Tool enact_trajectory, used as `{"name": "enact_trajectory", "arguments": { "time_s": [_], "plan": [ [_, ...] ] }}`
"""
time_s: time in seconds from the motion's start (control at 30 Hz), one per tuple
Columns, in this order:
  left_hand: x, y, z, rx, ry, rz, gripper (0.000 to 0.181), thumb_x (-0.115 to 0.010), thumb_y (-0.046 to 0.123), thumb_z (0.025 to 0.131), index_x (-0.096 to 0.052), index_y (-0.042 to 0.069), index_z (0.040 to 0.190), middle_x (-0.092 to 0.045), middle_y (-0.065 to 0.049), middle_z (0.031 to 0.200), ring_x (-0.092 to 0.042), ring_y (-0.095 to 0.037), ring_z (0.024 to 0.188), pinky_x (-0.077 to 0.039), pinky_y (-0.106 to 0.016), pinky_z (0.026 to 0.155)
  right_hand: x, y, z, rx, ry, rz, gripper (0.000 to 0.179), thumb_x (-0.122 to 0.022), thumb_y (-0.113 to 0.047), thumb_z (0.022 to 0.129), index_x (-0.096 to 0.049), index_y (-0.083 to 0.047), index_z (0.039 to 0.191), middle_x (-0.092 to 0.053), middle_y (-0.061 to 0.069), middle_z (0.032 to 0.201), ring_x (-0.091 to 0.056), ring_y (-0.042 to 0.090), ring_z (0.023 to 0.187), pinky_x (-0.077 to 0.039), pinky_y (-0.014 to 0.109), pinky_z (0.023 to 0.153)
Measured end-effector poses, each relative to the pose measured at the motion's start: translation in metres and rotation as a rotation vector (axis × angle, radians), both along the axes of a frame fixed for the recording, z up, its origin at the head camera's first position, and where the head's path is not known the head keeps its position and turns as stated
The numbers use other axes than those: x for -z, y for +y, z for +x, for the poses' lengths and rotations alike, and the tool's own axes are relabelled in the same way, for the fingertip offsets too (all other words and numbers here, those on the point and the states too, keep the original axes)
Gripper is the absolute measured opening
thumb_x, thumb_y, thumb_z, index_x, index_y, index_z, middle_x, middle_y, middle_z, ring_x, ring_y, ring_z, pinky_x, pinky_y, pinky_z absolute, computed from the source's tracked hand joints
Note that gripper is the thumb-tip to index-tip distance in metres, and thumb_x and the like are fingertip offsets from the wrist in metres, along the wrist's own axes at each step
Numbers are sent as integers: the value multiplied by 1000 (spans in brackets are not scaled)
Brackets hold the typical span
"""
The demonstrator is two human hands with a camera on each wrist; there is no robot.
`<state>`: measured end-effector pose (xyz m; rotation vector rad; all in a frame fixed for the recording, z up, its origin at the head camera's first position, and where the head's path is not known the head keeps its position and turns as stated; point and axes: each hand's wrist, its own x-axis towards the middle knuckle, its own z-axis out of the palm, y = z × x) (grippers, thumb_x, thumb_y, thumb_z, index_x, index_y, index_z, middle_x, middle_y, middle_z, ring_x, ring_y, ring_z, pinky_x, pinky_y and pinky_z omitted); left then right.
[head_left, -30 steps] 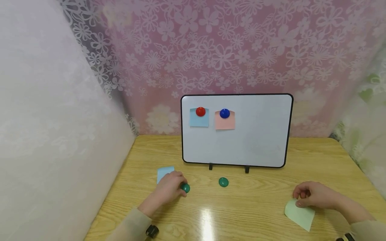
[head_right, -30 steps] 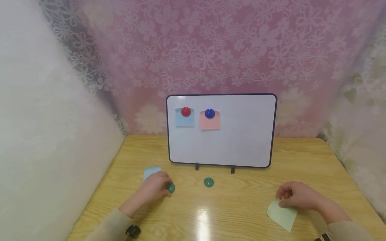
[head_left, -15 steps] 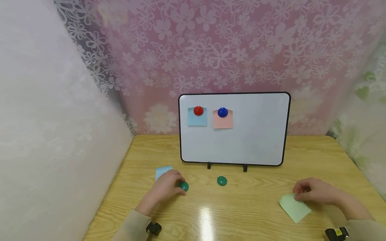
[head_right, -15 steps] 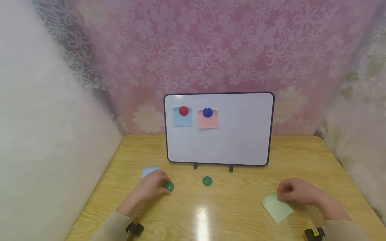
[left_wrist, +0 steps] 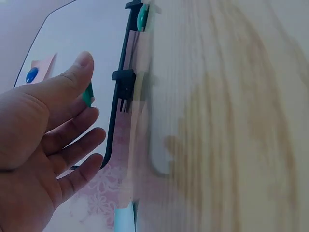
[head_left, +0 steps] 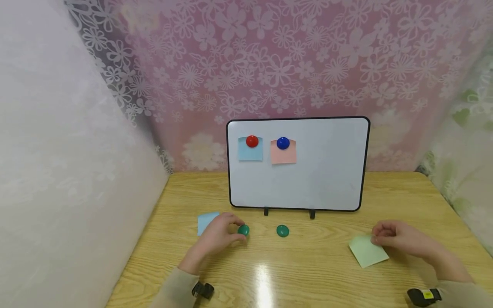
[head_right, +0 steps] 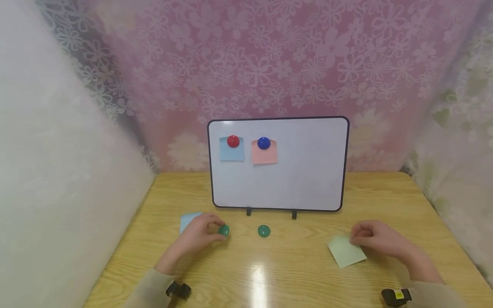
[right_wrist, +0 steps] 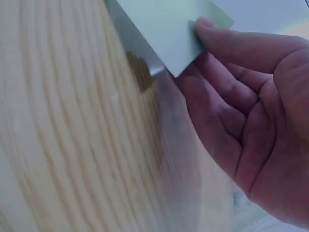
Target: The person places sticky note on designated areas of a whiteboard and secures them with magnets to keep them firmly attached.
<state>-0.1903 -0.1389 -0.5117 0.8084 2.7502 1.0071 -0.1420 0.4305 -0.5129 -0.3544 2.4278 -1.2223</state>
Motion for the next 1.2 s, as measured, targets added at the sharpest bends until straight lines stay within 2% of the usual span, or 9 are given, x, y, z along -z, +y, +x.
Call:
{"name": "enact_trajectory", "arguments": {
  "time_s": [0.1,0.27,0.43,0.57,0.77,1.03,1.2],
  "plan": [
    [-1,3,0,-7,-13,51,34,-88,28,92,-78,18,122,-69,10,117,-67,-17,113,-55,-42,98,-2,-4,-1,82,-62,-45,28,-65,-21,109,-63,4,122,-73,5,101,-66,12,85,-56,28,73],
    [-2,9,-1,-26,-12,117,34,-88,25,93,-77,18,124,-69,10,118,-66,-14,113,-56,-42,94,-5,-11,-2,174,-125,-133,45,-67,-23,109,-55,12,136,-73,12,114,-71,15,95,-62,33,82],
    [-5,17,-4,-44,-9,139,34,-87,25,94,-77,20,126,-68,11,119,-67,-17,114,-56,-41,95,-9,-20,-4,223,-111,-157,60,-70,-23,107,-48,17,147,-70,20,128,-72,10,103,-62,35,87],
    [-7,25,-8,-33,21,156,34,-88,25,93,-77,19,125,-68,9,119,-68,-23,115,-56,-44,94,-11,-29,-7,252,-75,-146,63,-73,-24,105,-50,15,148,-69,24,132,-73,9,104,-62,34,88],
    [-8,34,-11,-29,57,168,36,-91,25,90,-78,17,123,-70,8,118,-68,-25,113,-57,-45,94,-11,-43,-10,298,-26,-138,55,-74,-24,105,-57,15,140,-75,15,122,-74,9,99,-61,31,86],
    [-12,43,-10,-37,107,165,38,-92,25,88,-78,14,122,-70,5,118,-68,-26,112,-57,-49,92,-14,-53,-14,365,13,-286,34,-72,-13,105,-67,13,126,-74,-9,108,-73,6,95,-62,29,84],
    [-12,46,-10,-34,117,167,39,-92,25,87,-79,13,122,-70,4,118,-67,-24,111,-57,-48,92,-15,-57,-16,377,20,-295,43,-71,-18,106,-62,15,133,-73,-10,109,-73,7,96,-62,31,85]
  ]
}}
